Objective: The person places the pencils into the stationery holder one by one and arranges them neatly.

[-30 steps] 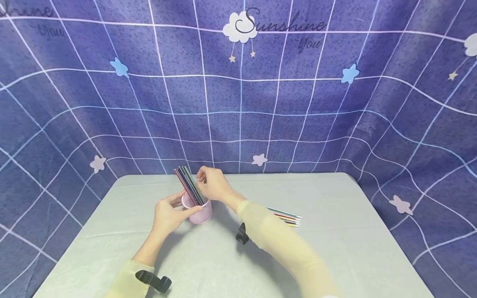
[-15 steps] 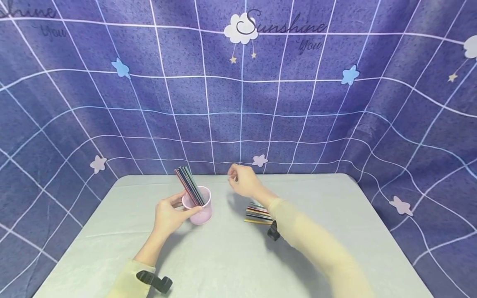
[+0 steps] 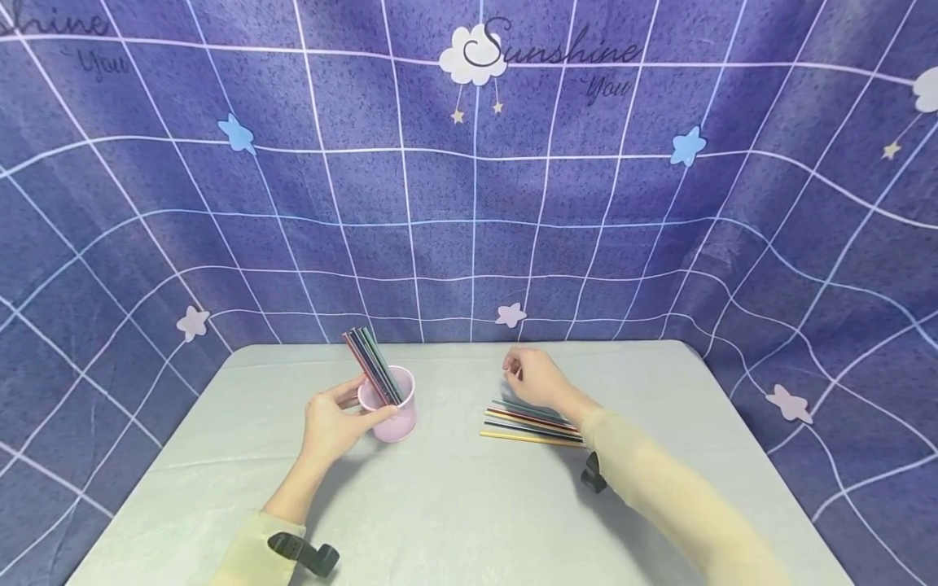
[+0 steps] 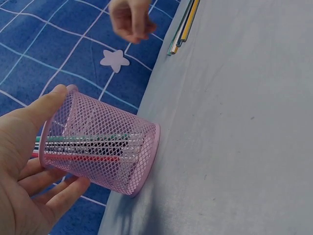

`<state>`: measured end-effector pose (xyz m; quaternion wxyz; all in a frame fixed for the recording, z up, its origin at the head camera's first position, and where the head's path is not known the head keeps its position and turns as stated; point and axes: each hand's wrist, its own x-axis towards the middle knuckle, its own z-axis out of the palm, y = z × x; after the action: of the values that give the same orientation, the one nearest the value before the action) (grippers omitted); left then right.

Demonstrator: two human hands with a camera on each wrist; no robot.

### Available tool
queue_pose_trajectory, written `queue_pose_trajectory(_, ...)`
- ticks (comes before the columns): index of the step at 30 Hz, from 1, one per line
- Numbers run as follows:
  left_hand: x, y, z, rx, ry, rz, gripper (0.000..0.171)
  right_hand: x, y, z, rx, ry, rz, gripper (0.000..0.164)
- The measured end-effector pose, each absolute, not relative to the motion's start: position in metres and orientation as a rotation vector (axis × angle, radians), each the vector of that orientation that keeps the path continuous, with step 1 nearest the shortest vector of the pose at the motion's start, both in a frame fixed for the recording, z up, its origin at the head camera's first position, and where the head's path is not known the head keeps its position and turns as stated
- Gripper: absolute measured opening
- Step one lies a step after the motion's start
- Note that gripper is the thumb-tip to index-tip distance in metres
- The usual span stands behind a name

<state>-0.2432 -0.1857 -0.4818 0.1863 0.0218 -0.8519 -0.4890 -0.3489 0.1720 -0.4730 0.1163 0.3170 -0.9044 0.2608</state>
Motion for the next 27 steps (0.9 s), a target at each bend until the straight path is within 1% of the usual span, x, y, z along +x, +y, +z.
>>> queue_pose_trajectory(8,-0.243,-0.186,-0.482,0.063,-2.397,-1.374,0.083,-0.338,0.191,-0.485,0.899,-2.75,0.754,0.005)
queue_pose_trajectory(16,-0.243,-0.186,-0.481,0.048,-2.399,-1.367,0.083,-0.33,0.194,-0.496,0.924,-2.794,0.64,0.005)
queue_pose_trajectory(27,-0.242,-0.186,-0.482,0.045,-2.394,-1.368,0.084,-0.327,0.191,-0.5,0.957,-2.822,0.632,0.004)
